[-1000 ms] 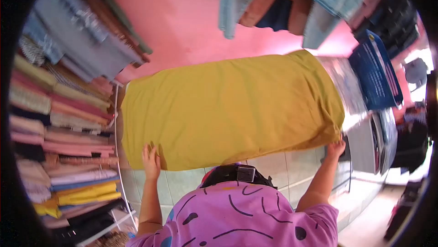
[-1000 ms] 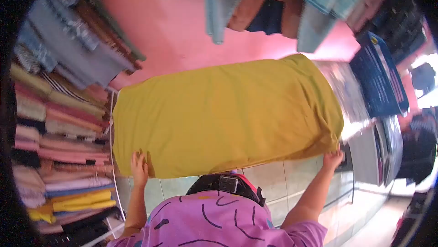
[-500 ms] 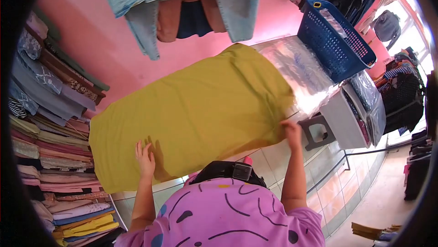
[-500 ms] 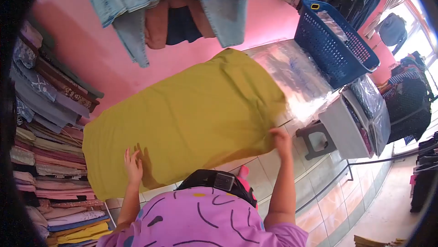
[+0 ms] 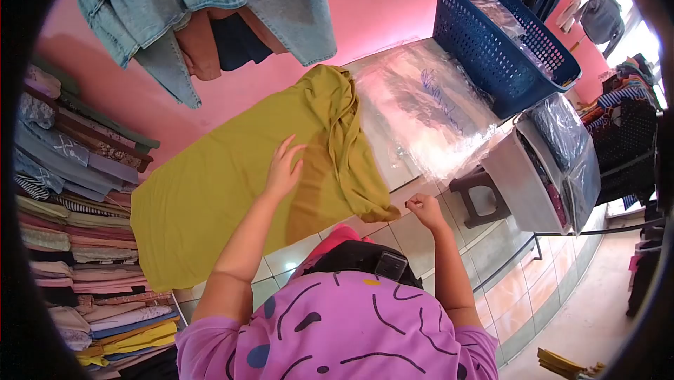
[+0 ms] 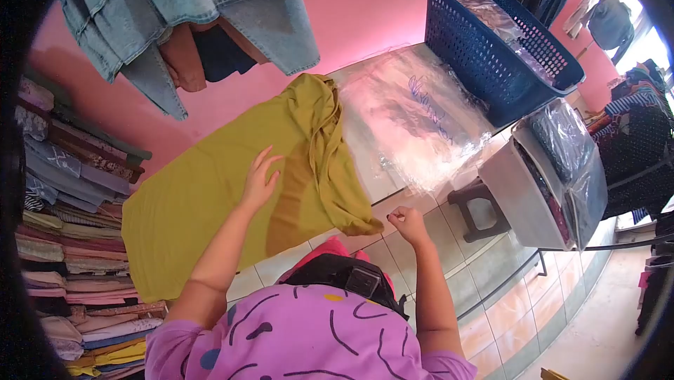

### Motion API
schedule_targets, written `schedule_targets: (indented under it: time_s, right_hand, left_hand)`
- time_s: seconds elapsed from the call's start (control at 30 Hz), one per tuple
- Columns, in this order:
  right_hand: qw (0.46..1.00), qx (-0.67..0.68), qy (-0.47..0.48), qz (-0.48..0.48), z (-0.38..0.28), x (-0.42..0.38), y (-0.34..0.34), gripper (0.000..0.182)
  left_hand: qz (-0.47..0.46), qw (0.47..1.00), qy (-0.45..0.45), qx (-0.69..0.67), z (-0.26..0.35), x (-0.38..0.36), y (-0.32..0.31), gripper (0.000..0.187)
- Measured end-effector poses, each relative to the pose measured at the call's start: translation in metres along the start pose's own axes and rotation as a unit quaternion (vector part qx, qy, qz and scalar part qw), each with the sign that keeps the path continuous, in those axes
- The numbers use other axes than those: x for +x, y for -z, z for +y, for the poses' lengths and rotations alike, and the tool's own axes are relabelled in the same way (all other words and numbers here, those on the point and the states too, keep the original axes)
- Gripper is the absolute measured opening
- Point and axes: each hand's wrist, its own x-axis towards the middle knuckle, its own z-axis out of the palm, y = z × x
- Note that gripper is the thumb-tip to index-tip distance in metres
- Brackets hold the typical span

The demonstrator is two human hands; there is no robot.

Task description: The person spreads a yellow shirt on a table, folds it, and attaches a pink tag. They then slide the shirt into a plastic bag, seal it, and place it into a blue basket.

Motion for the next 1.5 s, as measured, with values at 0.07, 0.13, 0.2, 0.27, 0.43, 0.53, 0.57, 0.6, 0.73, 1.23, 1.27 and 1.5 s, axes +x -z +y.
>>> schedule_targets:
  time_s: [0.07, 0.13, 0.2, 0.27, 0.43, 0.53, 0.57, 0.6, 0.73, 1.23, 1.27, 1.5]
  right_hand:
    - [1.0, 0.021, 0.005, 0.009, -0.004, 0.006, 0.006, 0.016]
    - [0.999, 0.045, 0.004, 0.02, -0.01, 0.012, 0.005, 0.018]
    - [0.996, 0.078, 0.014, -0.048, -0.017, 0.018, 0.003, 0.02]
    - [0.981, 0.158, -0.003, -0.114, -0.001, 0.022, -0.01, 0.022]
    - [0.93, 0.152, -0.196, -0.272, -0.004, 0.019, -0.019, 0.023]
    - [0.9, 0.201, -0.302, -0.243, 0.011, 0.012, -0.049, 0.023]
    - [0.841, 0.401, -0.311, -0.186, 0.025, 0.006, -0.069, 0.023]
    - [0.744, 0.582, -0.305, -0.121, 0.034, 0.003, -0.08, 0.024]
    - [0.677, 0.667, -0.308, -0.044, 0.046, -0.004, -0.061, 0.037]
    - [0.519, 0.78, -0.33, 0.117, 0.033, -0.037, -0.006, 0.032]
    - [0.499, 0.806, -0.315, 0.046, 0.038, -0.038, -0.002, 0.032]
    - [0.552, 0.769, -0.312, 0.086, 0.027, -0.026, 0.004, 0.03]
  left_hand:
    - [0.001, 1.0, -0.012, -0.017, 0.004, 0.04, -0.012, 0.031]
    - [-0.004, 0.999, -0.027, -0.035, 0.0, 0.086, -0.025, 0.03]
    - [0.002, 0.995, -0.03, -0.1, -0.011, 0.136, -0.043, 0.026]
    - [-0.03, 0.99, 0.029, -0.135, -0.03, 0.187, -0.069, 0.026]
    - [-0.109, 0.988, 0.113, 0.007, -0.063, 0.289, -0.12, 0.025]
    - [-0.06, 0.98, 0.086, 0.171, -0.092, 0.308, -0.153, 0.022]
    - [-0.116, 0.96, 0.113, 0.227, -0.085, 0.312, -0.149, 0.024]
    - [-0.171, 0.933, 0.14, 0.283, -0.08, 0.315, -0.144, 0.025]
    - [-0.111, 0.911, 0.088, 0.387, -0.072, 0.355, -0.114, 0.03]
    - [-0.104, 0.994, 0.012, 0.004, -0.058, 0.466, -0.165, 0.038]
    - [-0.177, 0.973, 0.041, 0.142, -0.063, 0.467, -0.174, 0.041]
    - [-0.409, 0.822, 0.386, 0.091, -0.09, 0.437, -0.204, 0.053]
